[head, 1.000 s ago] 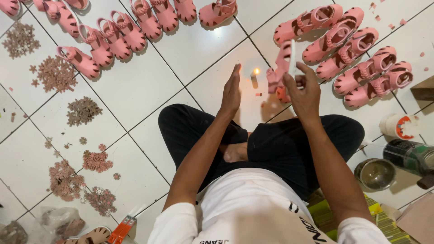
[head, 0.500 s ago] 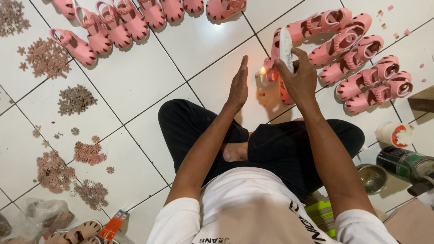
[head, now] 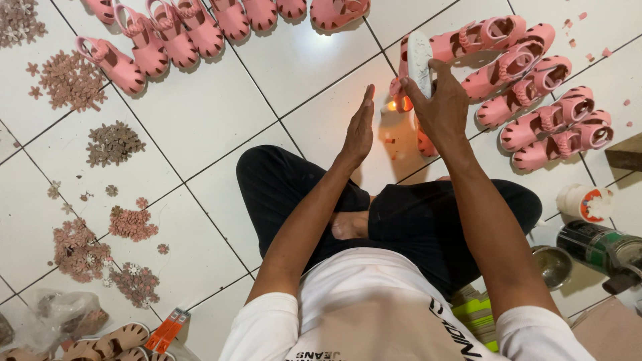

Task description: The person sits on the floor of a sandal workshop surrounded by rows of pink children's sandals. They hold a lit white candle and rub the melted wax along the strap edges of each sandal, then place the finished pair with the others and pick up the next sandal to repeat the process.

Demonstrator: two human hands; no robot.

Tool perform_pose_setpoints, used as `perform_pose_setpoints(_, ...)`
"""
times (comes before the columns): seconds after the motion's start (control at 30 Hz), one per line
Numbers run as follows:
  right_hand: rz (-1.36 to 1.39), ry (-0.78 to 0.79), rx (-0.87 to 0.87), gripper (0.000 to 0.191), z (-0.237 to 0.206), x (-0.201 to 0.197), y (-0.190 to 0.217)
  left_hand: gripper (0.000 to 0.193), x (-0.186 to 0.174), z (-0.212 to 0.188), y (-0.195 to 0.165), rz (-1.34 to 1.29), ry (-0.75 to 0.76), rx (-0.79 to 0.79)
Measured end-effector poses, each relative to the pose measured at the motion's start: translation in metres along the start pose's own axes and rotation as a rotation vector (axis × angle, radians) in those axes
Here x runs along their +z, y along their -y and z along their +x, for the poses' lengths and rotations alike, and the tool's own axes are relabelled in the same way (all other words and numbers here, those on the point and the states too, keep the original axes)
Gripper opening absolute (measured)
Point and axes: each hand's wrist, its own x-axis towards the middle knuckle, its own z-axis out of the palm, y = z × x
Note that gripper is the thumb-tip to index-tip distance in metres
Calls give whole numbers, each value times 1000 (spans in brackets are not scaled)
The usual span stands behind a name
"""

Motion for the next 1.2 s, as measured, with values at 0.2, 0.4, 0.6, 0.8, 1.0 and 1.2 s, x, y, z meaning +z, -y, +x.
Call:
perform_pose_setpoints(0.2,-74,-8,-81,58,-2,-1,-2,66,1,-1,0,-6,13,-49)
perform_pose_setpoints(0.4,-22,25,33,58,-12,-12,4,66,3,-2,4,-22,14,4)
perform_pose_setpoints(0.6,4,17,-3,58,-10,-11,8,67,1,-4,2,2,13,-44)
perform_pose_setpoints(0.8,9,9,2,59,-18,-11,3,67,0,-5,4,-72,8,-32)
perform_pose_setpoints(1.0,-31,6,-29,58,-11,-5,2,69,-1,-4,5,-54,6,-32)
perform_pose_setpoints(1.2,-26,35,-52,55,-28,-22,16,67,-7,-7,-2,39,-26,-24)
